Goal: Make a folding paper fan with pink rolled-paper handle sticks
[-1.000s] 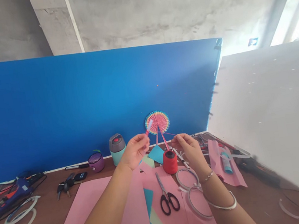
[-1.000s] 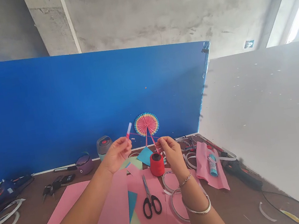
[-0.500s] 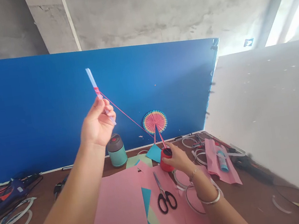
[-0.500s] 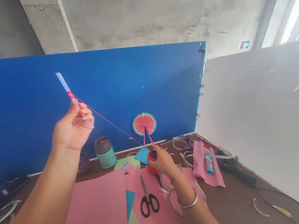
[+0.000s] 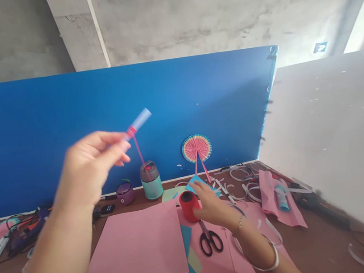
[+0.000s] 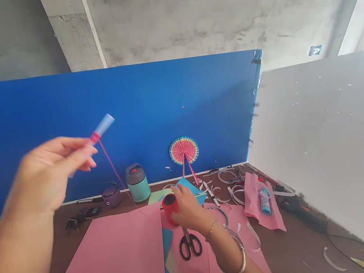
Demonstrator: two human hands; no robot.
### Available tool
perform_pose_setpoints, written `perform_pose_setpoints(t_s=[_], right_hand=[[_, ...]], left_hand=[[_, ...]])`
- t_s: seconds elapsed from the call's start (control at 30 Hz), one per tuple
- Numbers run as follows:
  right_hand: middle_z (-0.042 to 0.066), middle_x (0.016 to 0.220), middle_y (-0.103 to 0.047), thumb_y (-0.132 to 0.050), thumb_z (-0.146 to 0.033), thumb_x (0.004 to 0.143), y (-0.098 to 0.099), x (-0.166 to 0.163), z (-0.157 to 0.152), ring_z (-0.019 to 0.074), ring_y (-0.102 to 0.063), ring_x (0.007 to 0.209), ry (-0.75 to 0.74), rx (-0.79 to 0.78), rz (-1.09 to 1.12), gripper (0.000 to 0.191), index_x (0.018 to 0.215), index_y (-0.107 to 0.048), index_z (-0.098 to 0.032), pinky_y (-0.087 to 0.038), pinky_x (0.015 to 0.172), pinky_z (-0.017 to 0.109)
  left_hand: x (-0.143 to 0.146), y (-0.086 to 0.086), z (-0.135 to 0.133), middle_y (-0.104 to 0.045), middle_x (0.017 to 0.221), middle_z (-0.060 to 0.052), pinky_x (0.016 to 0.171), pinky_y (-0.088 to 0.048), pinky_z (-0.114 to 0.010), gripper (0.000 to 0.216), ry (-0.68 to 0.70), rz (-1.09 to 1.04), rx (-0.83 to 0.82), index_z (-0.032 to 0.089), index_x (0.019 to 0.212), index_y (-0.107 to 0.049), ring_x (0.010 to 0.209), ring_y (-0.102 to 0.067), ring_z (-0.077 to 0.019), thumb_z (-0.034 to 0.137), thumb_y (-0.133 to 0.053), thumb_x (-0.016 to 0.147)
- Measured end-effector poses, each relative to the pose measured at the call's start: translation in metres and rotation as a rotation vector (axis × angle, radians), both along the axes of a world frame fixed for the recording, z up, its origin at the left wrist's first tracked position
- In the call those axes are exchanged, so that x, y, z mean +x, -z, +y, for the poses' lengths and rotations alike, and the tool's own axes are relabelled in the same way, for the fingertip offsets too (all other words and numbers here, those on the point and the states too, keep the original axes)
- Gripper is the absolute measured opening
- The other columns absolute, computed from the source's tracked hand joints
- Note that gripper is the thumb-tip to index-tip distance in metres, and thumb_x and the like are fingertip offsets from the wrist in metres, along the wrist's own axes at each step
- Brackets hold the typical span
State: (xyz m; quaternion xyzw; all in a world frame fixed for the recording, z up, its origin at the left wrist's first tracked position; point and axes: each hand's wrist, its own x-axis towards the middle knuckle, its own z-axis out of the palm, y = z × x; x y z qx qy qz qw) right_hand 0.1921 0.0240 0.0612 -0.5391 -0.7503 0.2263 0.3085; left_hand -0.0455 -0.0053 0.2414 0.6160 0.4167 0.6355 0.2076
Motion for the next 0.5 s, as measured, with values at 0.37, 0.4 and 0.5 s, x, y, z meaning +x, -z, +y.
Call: perform_pose_setpoints(t_s=[0.37, 0.4, 0.5], right_hand=[[-0.002, 0.065, -0.050, -0.033, -0.037, 0.096, -0.053, -0.015, -0.068, 0.0102, -0.044, 0.055, -0.413, -0.211, 0.179, 0.031, 0.093, -0.059, -0.022, -0.036, 0.052, 0.023], [-0.002, 0.064, -0.048, -0.035, -0.034, 0.095, -0.056, -0.010, -0.070, 0.0102, -0.043, 0.056, -0.362, -0.137, 0.087, 0.030, 0.085, -0.060, -0.021, -0.033, 0.052, 0.023], [-0.004, 0.058, -0.044, -0.034, -0.030, 0.095, -0.063, 0.006, -0.066, 0.0109, -0.039, 0.055, -0.196, 0.010, 0.003, 0.029, 0.077, -0.056, -0.021, -0.029, 0.052, 0.023]], left_hand=[[0.031, 0.105, -0.014, -0.069, 0.103, -0.005, 0.081, -0.049, -0.033, 0.026, -0.114, 0.357, -0.066, 0.025, 0.103, -0.067, 0.093, -0.062, -0.0206, 0.032, -0.047, 0.088], [0.030, 0.114, -0.010, -0.069, 0.104, -0.006, 0.083, -0.048, -0.035, 0.027, -0.155, 0.393, -0.026, 0.024, 0.106, -0.066, 0.094, -0.062, -0.0216, 0.030, -0.047, 0.088], [0.025, 0.135, -0.008, -0.070, 0.094, -0.006, 0.084, -0.046, -0.037, 0.028, 0.120, 0.573, -0.044, 0.025, 0.094, -0.071, 0.090, -0.061, -0.0215, 0.024, -0.044, 0.088]])
